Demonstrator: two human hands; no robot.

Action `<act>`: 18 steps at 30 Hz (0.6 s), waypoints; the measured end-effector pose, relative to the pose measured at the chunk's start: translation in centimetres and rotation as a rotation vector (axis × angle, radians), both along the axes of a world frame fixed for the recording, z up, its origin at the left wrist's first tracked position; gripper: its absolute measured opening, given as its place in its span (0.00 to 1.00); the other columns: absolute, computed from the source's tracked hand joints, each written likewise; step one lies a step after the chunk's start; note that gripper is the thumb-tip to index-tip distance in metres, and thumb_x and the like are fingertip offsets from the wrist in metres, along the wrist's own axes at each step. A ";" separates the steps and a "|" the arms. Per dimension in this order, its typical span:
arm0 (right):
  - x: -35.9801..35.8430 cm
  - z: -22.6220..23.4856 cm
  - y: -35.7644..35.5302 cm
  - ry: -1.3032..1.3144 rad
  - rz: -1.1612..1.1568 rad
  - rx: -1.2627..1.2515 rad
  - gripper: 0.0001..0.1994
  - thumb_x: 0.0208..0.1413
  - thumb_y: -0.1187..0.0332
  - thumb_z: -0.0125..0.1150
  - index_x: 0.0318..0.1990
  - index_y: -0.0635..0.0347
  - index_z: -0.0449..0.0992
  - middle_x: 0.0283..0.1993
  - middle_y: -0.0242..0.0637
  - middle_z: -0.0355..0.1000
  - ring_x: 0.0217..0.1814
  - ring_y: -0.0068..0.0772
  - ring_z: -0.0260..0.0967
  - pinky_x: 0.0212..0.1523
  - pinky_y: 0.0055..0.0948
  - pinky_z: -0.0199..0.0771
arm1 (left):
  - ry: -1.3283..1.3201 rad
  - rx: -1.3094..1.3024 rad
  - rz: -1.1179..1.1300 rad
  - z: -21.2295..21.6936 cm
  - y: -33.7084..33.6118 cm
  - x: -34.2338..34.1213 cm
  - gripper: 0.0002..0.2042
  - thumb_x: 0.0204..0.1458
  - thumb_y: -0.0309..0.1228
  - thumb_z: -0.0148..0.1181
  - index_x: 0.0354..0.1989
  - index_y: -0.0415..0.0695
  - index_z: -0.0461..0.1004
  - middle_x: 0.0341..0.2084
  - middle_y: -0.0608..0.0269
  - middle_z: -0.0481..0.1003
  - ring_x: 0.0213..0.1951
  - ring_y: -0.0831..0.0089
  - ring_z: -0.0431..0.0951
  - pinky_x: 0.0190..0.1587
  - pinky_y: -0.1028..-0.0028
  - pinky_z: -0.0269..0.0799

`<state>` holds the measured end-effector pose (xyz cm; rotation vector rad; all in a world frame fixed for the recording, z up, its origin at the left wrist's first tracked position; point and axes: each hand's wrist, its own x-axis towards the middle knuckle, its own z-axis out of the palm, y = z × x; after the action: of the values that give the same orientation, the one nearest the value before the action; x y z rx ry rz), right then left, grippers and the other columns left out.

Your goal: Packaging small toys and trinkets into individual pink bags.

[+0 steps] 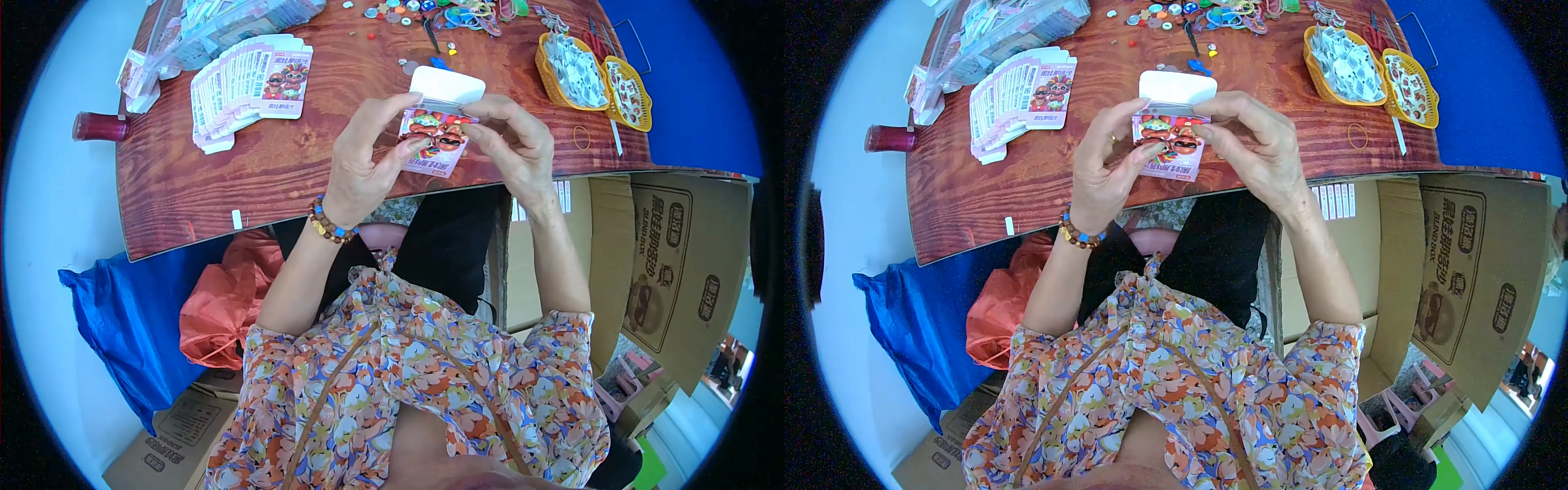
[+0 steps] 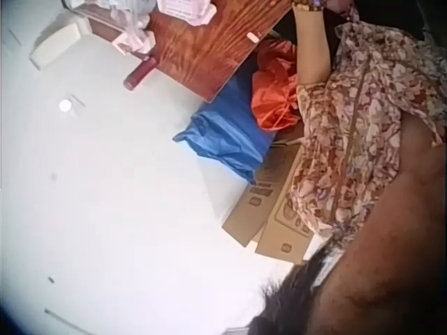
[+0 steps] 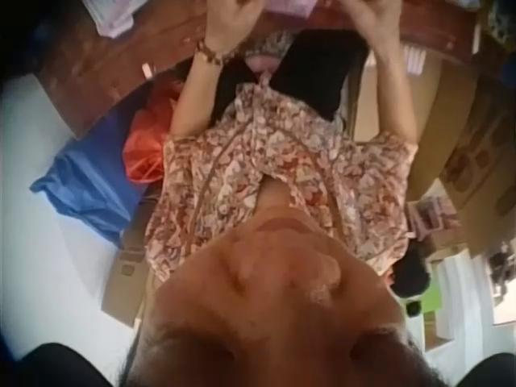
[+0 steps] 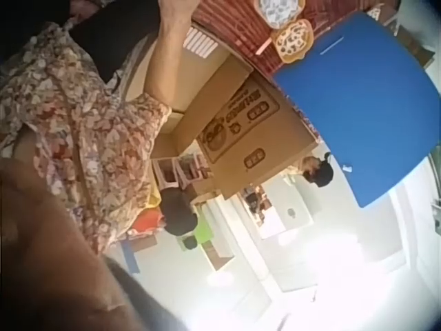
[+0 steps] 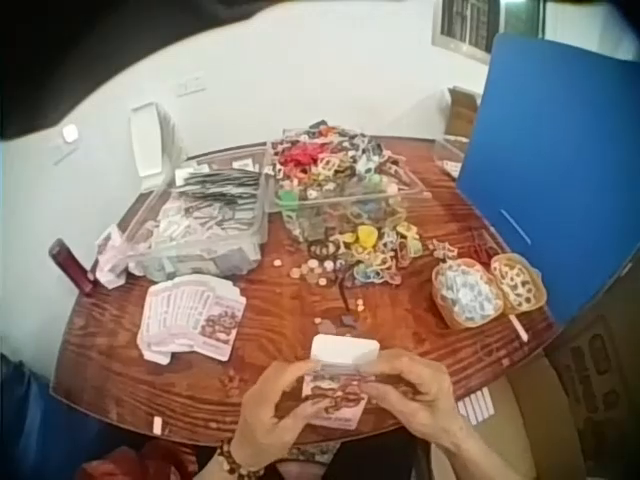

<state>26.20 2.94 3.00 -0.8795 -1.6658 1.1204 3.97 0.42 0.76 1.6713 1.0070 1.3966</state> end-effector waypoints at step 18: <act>-1.0 1.4 -1.2 -0.005 0.024 -0.090 0.08 0.60 0.73 0.61 0.45 0.64 0.79 0.48 0.39 0.76 0.47 0.23 0.73 0.46 0.21 0.74 | -0.014 -0.217 -0.107 0.3 -1.7 -0.6 0.15 0.53 0.21 0.64 0.50 0.40 0.75 0.41 0.62 0.75 0.38 0.75 0.80 0.40 0.76 0.78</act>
<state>25.17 1.72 4.40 -0.9220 -1.6448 1.2185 3.41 -1.30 1.10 1.5302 1.0076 1.1842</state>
